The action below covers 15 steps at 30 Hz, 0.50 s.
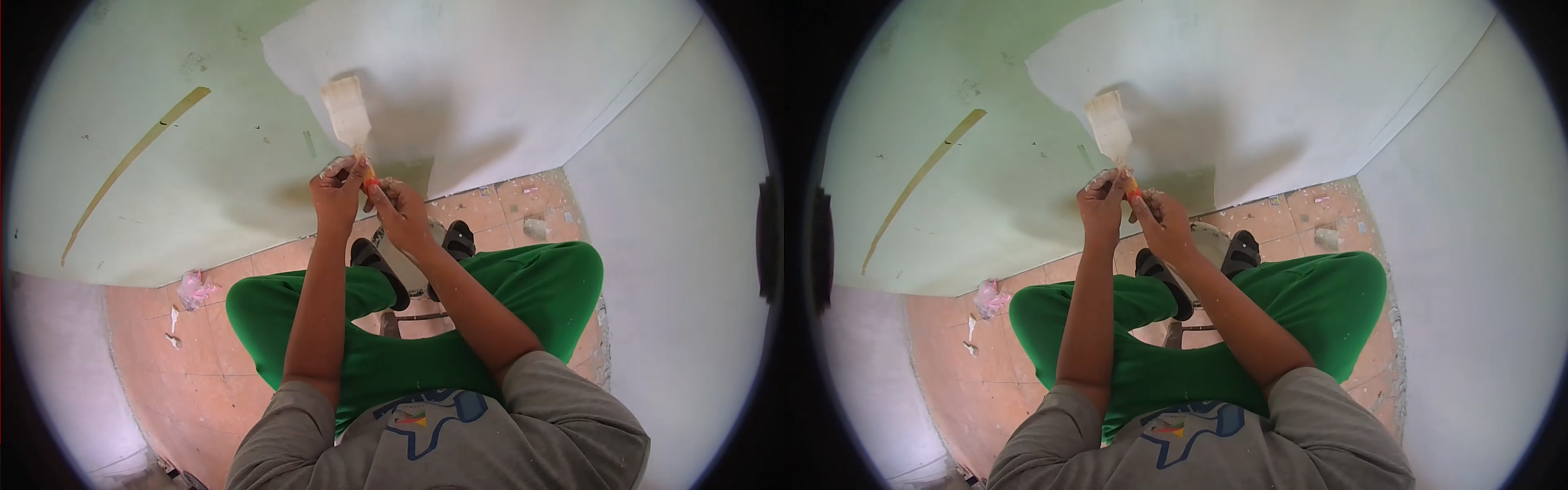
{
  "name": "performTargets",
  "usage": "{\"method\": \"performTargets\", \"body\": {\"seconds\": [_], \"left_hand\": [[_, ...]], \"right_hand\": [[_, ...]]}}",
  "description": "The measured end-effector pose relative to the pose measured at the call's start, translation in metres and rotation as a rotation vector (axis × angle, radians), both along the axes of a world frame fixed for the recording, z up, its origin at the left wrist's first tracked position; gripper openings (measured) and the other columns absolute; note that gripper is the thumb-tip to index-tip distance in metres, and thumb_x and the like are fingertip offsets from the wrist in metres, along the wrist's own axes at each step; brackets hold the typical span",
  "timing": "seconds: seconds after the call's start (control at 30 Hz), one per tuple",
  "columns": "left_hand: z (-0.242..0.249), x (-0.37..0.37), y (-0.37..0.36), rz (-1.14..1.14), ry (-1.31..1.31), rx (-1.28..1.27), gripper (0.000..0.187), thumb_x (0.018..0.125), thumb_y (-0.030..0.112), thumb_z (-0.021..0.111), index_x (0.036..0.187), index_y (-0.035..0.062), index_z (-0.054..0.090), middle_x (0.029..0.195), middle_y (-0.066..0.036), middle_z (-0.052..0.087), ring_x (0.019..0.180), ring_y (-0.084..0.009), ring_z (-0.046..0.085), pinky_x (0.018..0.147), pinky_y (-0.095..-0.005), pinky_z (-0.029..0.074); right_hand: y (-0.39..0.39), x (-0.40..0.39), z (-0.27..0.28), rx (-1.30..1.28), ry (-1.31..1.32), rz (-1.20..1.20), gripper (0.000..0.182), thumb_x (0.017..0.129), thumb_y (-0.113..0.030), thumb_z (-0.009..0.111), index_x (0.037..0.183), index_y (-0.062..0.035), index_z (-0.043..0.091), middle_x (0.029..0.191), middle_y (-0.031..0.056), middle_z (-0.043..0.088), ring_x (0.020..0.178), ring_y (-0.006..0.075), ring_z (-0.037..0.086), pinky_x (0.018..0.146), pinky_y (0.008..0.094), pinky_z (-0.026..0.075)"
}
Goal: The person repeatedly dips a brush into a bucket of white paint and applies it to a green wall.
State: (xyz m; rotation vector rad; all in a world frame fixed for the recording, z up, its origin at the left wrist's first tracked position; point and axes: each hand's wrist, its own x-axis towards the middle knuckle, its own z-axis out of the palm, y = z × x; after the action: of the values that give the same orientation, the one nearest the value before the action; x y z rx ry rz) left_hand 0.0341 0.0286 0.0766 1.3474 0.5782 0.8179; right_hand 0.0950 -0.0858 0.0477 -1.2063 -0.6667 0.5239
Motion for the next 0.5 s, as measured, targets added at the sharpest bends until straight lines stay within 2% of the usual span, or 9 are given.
{"method": "performTargets", "body": {"seconds": [0.03,0.07,0.13,0.23,0.37,0.43,0.5], "left_hand": [[-0.015,0.003,0.004,-0.002,0.004,-0.004,0.013,0.095,0.011,0.071,0.090,-0.0016,0.071,0.082,-0.005,0.068,0.067,-0.0102,0.060,0.059,-0.0260,0.050],[-0.035,0.008,0.008,0.004,0.000,-0.061,0.013,0.095,0.011,0.070,0.090,-0.0012,0.070,0.081,-0.005,0.067,0.065,-0.0110,0.060,0.056,-0.0264,0.050],[-0.075,0.013,0.009,0.009,-0.008,-0.117,0.014,0.096,0.012,0.069,0.091,-0.0008,0.070,0.080,-0.006,0.067,0.063,-0.0118,0.060,0.053,-0.0267,0.050],[-0.117,0.014,0.008,-0.112,0.106,-0.368,0.017,0.096,0.018,0.067,0.092,0.0011,0.068,0.074,-0.005,0.062,0.061,-0.0140,0.061,0.054,-0.0280,0.050],[-0.131,0.016,0.006,-0.066,0.182,-0.423,0.018,0.092,0.018,0.071,0.086,0.0009,0.068,0.068,-0.004,0.062,0.056,-0.0123,0.060,0.051,-0.0271,0.050],[-0.141,0.015,0.009,-0.058,0.315,-0.450,0.017,0.090,0.016,0.072,0.085,0.0008,0.068,0.068,-0.006,0.063,0.054,-0.0147,0.060,0.050,-0.0283,0.050],[-0.147,0.013,0.010,-0.056,0.339,-0.456,0.017,0.089,0.017,0.073,0.085,0.0005,0.068,0.068,-0.007,0.063,0.053,-0.0155,0.060,0.049,-0.0290,0.051]], "right_hand": [[0.001,0.003,-0.004,-0.123,0.016,0.015,0.020,0.100,-0.016,0.061,0.107,0.0022,0.067,0.074,0.0014,0.066,0.065,0.0058,0.056,0.059,0.0245,0.045],[0.002,0.007,-0.008,-0.127,0.018,0.014,0.020,0.100,-0.016,0.061,0.107,0.0022,0.067,0.074,0.0014,0.066,0.065,0.0058,0.056,0.059,0.0245,0.045],[0.002,0.019,-0.039,-0.408,0.055,0.087,0.024,0.100,-0.020,0.061,0.107,0.0019,0.070,0.074,0.0054,0.071,0.066,0.0087,0.061,0.063,0.0272,0.049],[0.000,0.025,-0.081,-0.556,0.019,0.064,0.026,0.098,-0.022,0.063,0.105,0.0014,0.072,0.073,0.0091,0.073,0.066,0.0134,0.066,0.065,0.0306,0.051],[-0.002,0.025,-0.111,-0.610,0.017,0.061,0.026,0.095,-0.023,0.066,0.102,0.0009,0.073,0.073,0.0112,0.073,0.067,0.0162,0.068,0.066,0.0334,0.052],[-0.001,0.025,-0.121,-0.621,0.011,0.114,0.028,0.098,-0.026,0.065,0.102,0.0002,0.072,0.074,0.0056,0.070,0.058,0.0105,0.058,0.050,0.0282,0.045],[-0.005,0.020,-0.123,-0.580,0.054,0.122,0.027,0.097,-0.025,0.066,0.099,0.0009,0.071,0.073,0.0061,0.070,0.056,0.0112,0.057,0.049,0.0284,0.045]]}}
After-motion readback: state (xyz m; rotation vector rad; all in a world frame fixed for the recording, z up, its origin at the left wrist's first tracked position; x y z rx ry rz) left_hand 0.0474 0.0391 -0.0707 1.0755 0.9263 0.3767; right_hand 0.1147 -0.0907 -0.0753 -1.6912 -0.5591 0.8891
